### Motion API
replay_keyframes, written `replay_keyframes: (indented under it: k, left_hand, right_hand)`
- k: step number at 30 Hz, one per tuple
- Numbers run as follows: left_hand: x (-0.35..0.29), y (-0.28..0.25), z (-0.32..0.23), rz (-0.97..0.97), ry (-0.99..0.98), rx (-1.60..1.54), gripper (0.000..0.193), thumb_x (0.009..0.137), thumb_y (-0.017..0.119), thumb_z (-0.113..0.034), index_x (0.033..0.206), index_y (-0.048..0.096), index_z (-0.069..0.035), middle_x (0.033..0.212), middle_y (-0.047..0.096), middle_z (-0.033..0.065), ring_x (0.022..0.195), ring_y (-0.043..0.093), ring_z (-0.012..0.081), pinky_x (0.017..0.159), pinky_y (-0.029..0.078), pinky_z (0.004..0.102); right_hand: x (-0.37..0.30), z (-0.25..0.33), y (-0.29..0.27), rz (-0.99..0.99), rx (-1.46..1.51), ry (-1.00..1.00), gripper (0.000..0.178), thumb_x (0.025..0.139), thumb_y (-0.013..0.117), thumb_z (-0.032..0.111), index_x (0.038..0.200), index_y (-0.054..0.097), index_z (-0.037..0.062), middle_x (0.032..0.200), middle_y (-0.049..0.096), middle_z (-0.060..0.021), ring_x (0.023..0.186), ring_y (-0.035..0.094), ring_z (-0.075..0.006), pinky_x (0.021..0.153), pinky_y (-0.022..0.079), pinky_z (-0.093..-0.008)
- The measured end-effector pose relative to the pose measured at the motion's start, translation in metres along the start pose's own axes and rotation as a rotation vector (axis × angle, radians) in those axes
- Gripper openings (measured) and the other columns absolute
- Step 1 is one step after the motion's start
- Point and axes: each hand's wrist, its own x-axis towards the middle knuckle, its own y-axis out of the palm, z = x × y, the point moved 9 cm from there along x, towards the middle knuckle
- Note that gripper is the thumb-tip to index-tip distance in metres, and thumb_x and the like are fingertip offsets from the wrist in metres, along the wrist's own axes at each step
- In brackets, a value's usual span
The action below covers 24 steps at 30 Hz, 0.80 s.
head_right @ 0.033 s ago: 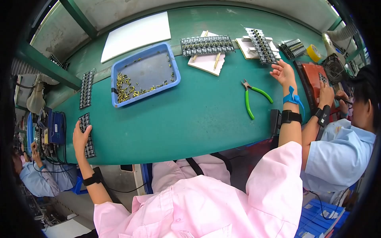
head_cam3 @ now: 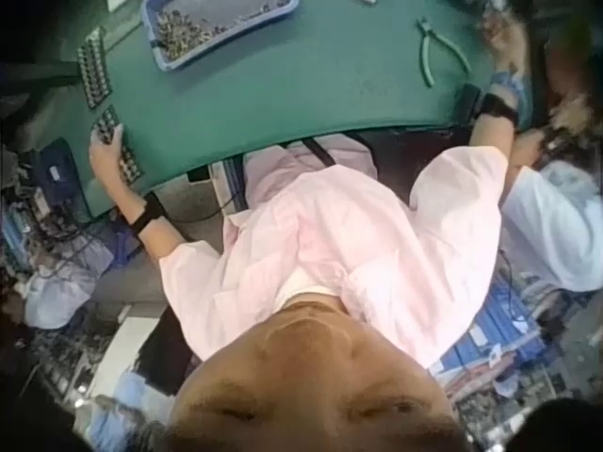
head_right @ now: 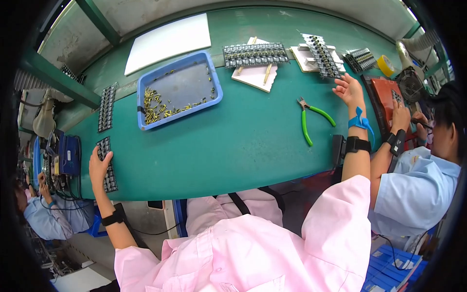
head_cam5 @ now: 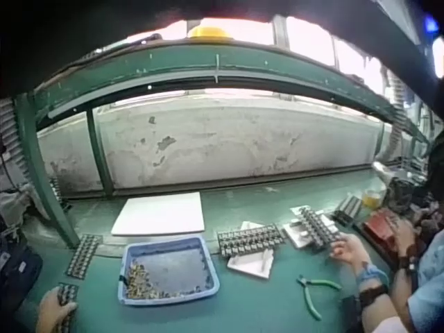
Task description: The person picks up components from a tray and inserts them into a circuit board held in their other hand. After repeating this process for several components, they set the board aside and pick up a new one to continue the assembly.
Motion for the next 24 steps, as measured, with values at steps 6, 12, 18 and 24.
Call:
replay_keyframes:
  k: [6, 12, 18, 24]
  left_hand:
    - [0.004, -0.024, 0.025, -0.122, -0.007, -0.166, 0.062, 0.060, 0.064, -0.033, 0.108, 0.040, -0.001, 0.101, 0.048, 0.0151, 0.091, 0.047, 0.0245, 0.076, 0.038, 0.0315]
    - [-0.063, -0.041, -0.020, -0.023, 0.109, -0.714, 0.065, 0.055, 0.069, -0.028, 0.107, 0.040, -0.004, 0.099, 0.048, 0.0096, 0.087, 0.046, 0.0184, 0.069, 0.039, 0.0289]
    - [-0.107, -0.033, -0.122, 0.049, 0.297, -0.774, 0.064, 0.055, 0.069, -0.031, 0.104, 0.041, -0.002, 0.095, 0.049, 0.0100, 0.083, 0.047, 0.0191, 0.069, 0.040, 0.0306]
    - [-0.117, -0.004, -0.131, 0.048, 0.314, -0.862, 0.056, 0.059, 0.066, -0.027, 0.104, 0.041, -0.003, 0.095, 0.049, 0.0073, 0.082, 0.047, 0.0141, 0.066, 0.040, 0.0262]
  right_hand:
    - [-0.027, -0.002, -0.035, 0.122, 0.046, -0.152, 0.015, 0.079, 0.045, 0.021, 0.085, 0.047, 0.0064, 0.055, 0.044, 0.0037, 0.039, 0.038, -0.0084, 0.052, 0.043, -0.0302]
    - [-0.222, -0.028, 0.149, 0.441, -0.326, -0.337, 0.018, 0.078, 0.046, 0.020, 0.085, 0.051, 0.0042, 0.055, 0.042, 0.0029, 0.041, 0.041, -0.0053, 0.039, 0.036, -0.0182]
    - [-0.397, -0.118, 0.293, 1.082, -0.747, -0.704, 0.019, 0.070, 0.056, 0.012, 0.082, 0.050, -0.0016, 0.061, 0.051, -0.0021, 0.049, 0.045, -0.0088, 0.044, 0.037, -0.0230]
    - [-0.370, -0.162, 0.278, 1.035, -0.701, -0.300, 0.017, 0.072, 0.056, 0.013, 0.074, 0.047, -0.0014, 0.058, 0.049, -0.0035, 0.045, 0.045, -0.0088, 0.042, 0.037, -0.0200]
